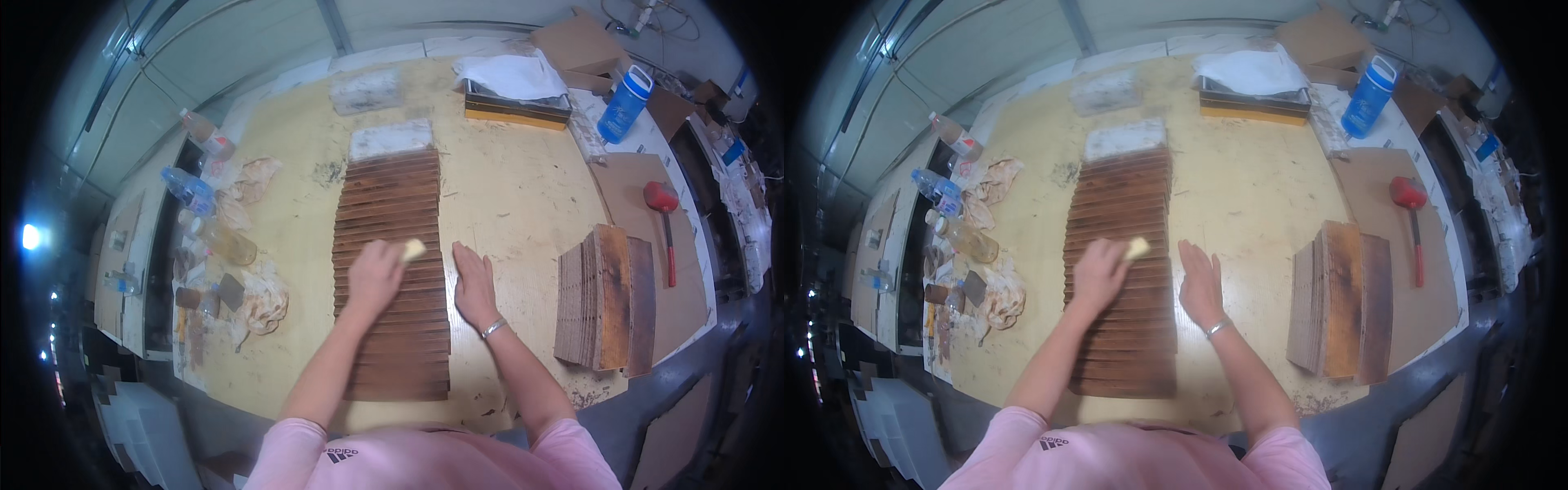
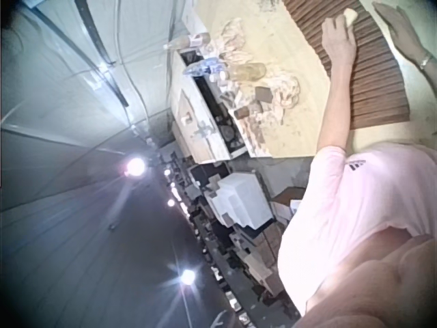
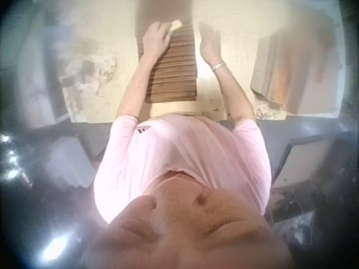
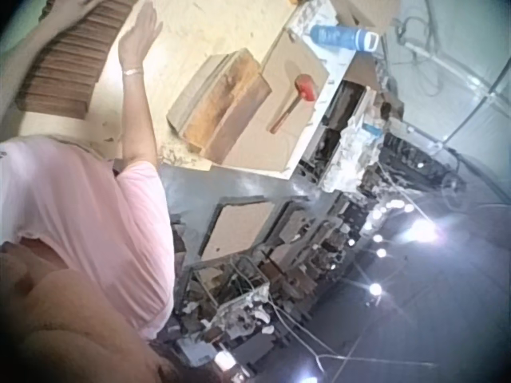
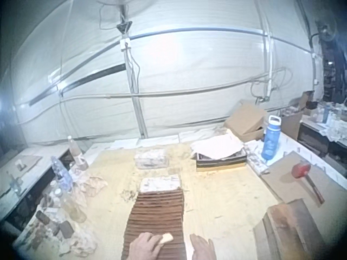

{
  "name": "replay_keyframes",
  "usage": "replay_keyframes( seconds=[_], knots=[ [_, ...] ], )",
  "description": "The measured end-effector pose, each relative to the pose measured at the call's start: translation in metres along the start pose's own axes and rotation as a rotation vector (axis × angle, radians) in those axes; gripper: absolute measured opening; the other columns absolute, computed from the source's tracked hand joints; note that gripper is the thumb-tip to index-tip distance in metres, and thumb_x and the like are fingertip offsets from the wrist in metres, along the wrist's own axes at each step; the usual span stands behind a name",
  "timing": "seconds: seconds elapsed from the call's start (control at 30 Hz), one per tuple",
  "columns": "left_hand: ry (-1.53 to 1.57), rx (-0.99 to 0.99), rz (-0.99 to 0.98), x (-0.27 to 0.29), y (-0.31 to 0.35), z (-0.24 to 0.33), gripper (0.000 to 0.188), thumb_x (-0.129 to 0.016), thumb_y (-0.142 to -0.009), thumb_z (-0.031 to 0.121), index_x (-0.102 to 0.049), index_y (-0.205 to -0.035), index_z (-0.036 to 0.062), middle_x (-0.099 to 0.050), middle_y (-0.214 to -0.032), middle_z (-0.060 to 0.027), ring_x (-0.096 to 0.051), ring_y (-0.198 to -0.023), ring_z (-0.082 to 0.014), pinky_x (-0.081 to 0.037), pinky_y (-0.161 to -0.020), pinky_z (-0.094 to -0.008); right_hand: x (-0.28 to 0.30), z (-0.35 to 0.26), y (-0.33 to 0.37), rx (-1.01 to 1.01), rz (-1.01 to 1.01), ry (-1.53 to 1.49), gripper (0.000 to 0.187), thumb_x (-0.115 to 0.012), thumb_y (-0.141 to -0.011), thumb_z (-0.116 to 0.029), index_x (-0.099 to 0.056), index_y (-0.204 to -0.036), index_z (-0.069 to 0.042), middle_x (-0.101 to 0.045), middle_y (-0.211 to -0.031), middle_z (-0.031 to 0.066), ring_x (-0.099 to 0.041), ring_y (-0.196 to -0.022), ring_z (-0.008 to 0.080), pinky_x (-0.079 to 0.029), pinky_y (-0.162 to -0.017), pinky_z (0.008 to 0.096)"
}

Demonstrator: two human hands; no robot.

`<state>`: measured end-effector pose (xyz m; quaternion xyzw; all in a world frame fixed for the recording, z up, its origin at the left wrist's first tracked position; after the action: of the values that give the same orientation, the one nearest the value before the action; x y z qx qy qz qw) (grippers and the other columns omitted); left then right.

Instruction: The person applies a liquid from a container onto a small block using a cloth, then rubs the cloth-covered block along the surfaces and grooves of a series of stacked wooden slats.

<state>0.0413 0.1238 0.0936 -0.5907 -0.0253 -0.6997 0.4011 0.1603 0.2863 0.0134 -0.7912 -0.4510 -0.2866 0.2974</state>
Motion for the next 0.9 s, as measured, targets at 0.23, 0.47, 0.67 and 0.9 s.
replay_keyframes(
  seconds=[0.23,0.47,0.67,0.9],
  knots=[
    [-0.184,0.338,0.156,0.061,0.045,-0.092,0.031,-0.074,-0.083,0.007,-0.068,-0.112,0.0099,-0.063,-0.098,-0.0115,-0.062,-0.092,-0.0337,-0.052,-0.078,-0.0443,-0.005,-0.017,0.035,0.033,-0.090,0.063,0.071,-0.050,-0.086,0.006,-0.038,-0.155,-0.005,-0.053,-0.147,0.0162,-0.043,-0.143,0.0321,-0.027,-0.121,0.0527],
    [0.063,-0.066,-0.035,0.007,0.028,0.049,0.031,-0.077,-0.082,0.014,-0.067,-0.112,0.0134,-0.063,-0.101,-0.0091,-0.064,-0.094,-0.0302,-0.055,-0.075,-0.0422,-0.004,-0.019,0.034,0.029,-0.076,0.063,0.069,-0.053,-0.088,0.003,-0.039,-0.155,-0.007,-0.055,-0.144,0.0143,-0.045,-0.141,0.0286,-0.028,-0.121,0.0498],
    [-0.133,0.155,-0.006,0.041,0.075,-0.043,0.032,-0.073,-0.083,0.010,-0.066,-0.114,0.0127,-0.062,-0.104,-0.0097,-0.064,-0.095,-0.0321,-0.055,-0.076,-0.0442,-0.001,-0.018,0.036,0.044,-0.042,0.097,0.067,-0.053,-0.089,0.003,-0.040,-0.154,-0.007,-0.057,-0.142,0.0140,-0.046,-0.140,0.0281,-0.029,-0.121,0.0491],
    [-0.176,0.178,0.132,0.070,0.068,-0.045,0.033,-0.073,-0.080,0.005,-0.068,-0.112,0.0118,-0.063,-0.102,-0.0099,-0.062,-0.095,-0.0324,-0.052,-0.079,-0.0428,0.000,-0.021,0.033,0.024,-0.044,0.094,0.066,-0.053,-0.090,0.003,-0.041,-0.154,-0.007,-0.057,-0.141,0.0154,-0.048,-0.138,0.0285,-0.030,-0.120,0.0491]
  ],
)
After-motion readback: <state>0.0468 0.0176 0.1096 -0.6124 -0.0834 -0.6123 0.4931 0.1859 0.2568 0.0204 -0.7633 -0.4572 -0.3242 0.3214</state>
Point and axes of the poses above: each hand's wrist, its own y-axis away from the middle knuckle, its own x-axis out of the back of the hand, z = x × y, the point moved 5 cm from there along -y, towards the middle knuckle
